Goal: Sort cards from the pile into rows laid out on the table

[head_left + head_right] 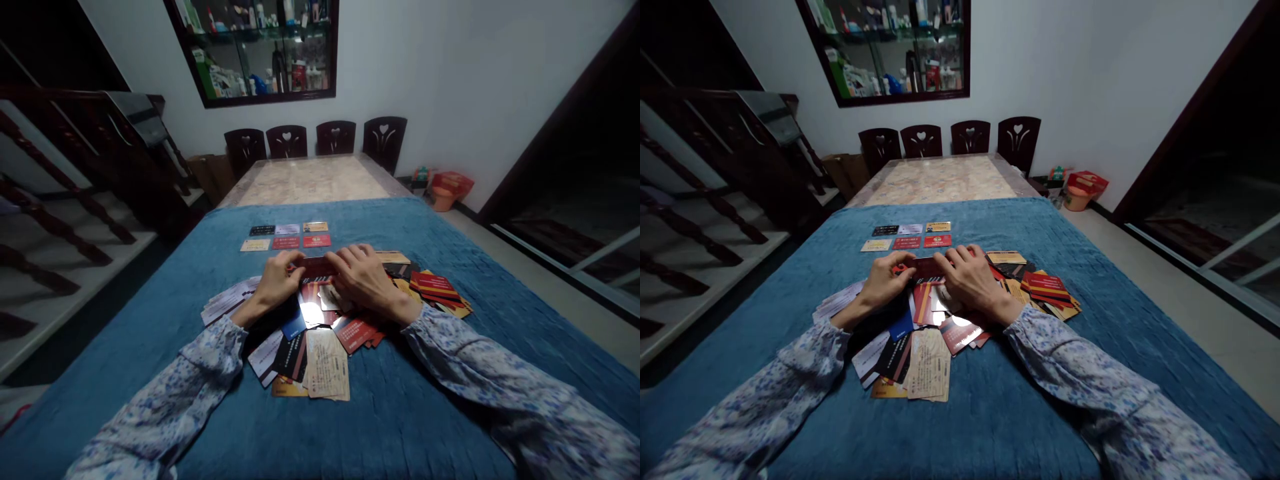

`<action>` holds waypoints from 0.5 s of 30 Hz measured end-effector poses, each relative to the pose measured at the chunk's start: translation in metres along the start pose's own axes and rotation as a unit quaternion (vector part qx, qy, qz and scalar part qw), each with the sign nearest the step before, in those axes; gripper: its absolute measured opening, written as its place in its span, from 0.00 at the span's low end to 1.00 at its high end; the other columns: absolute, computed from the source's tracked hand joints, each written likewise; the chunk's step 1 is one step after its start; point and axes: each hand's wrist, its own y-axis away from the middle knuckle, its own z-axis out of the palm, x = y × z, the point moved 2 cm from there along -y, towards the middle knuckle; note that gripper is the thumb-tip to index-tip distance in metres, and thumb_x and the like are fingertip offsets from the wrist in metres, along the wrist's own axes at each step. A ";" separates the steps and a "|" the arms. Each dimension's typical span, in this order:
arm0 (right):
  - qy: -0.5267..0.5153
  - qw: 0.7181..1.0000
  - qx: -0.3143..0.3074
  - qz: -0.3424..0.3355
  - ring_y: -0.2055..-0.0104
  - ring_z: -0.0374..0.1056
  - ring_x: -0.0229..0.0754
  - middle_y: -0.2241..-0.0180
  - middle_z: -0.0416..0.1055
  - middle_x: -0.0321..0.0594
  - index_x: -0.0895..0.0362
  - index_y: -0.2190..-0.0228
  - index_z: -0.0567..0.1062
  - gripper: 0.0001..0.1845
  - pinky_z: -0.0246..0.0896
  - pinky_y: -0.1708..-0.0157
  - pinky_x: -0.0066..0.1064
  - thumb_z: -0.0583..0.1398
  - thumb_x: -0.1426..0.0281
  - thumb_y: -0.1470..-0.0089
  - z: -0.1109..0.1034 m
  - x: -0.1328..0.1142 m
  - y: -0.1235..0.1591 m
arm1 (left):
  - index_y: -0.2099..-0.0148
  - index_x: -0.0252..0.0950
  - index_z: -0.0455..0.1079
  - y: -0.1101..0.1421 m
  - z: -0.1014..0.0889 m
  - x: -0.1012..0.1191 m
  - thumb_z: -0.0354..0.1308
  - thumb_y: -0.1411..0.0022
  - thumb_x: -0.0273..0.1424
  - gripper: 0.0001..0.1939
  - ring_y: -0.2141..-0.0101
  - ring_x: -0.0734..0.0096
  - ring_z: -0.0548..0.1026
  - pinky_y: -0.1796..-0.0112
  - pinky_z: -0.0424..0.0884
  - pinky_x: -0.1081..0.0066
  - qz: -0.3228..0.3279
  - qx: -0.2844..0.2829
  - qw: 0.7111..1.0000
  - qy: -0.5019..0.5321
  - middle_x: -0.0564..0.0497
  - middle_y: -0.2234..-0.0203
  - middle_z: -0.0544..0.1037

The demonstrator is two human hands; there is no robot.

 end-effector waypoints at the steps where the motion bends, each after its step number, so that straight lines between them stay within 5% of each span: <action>1: 0.000 1.000 -0.003 0.000 0.55 0.62 0.51 0.58 0.75 0.48 0.58 0.46 0.72 0.18 0.50 0.54 0.43 0.56 0.67 0.36 -0.001 0.000 0.000 | 0.56 0.37 0.75 0.000 0.000 0.000 0.59 0.42 0.24 0.12 0.63 0.66 0.80 0.60 0.76 0.67 0.001 0.000 1.000 0.012 0.51 0.64 0.82; 15: -0.042 0.993 -0.103 -0.029 0.53 0.64 0.53 0.55 0.76 0.54 0.63 0.46 0.70 0.24 0.50 0.59 0.38 0.60 0.65 0.41 -0.012 0.014 -0.035 | 0.39 0.36 0.68 -0.004 -0.020 -0.013 0.67 0.42 0.31 0.29 0.46 0.51 0.73 0.44 0.71 0.50 0.130 -0.031 0.989 -0.071 0.41 0.47 0.75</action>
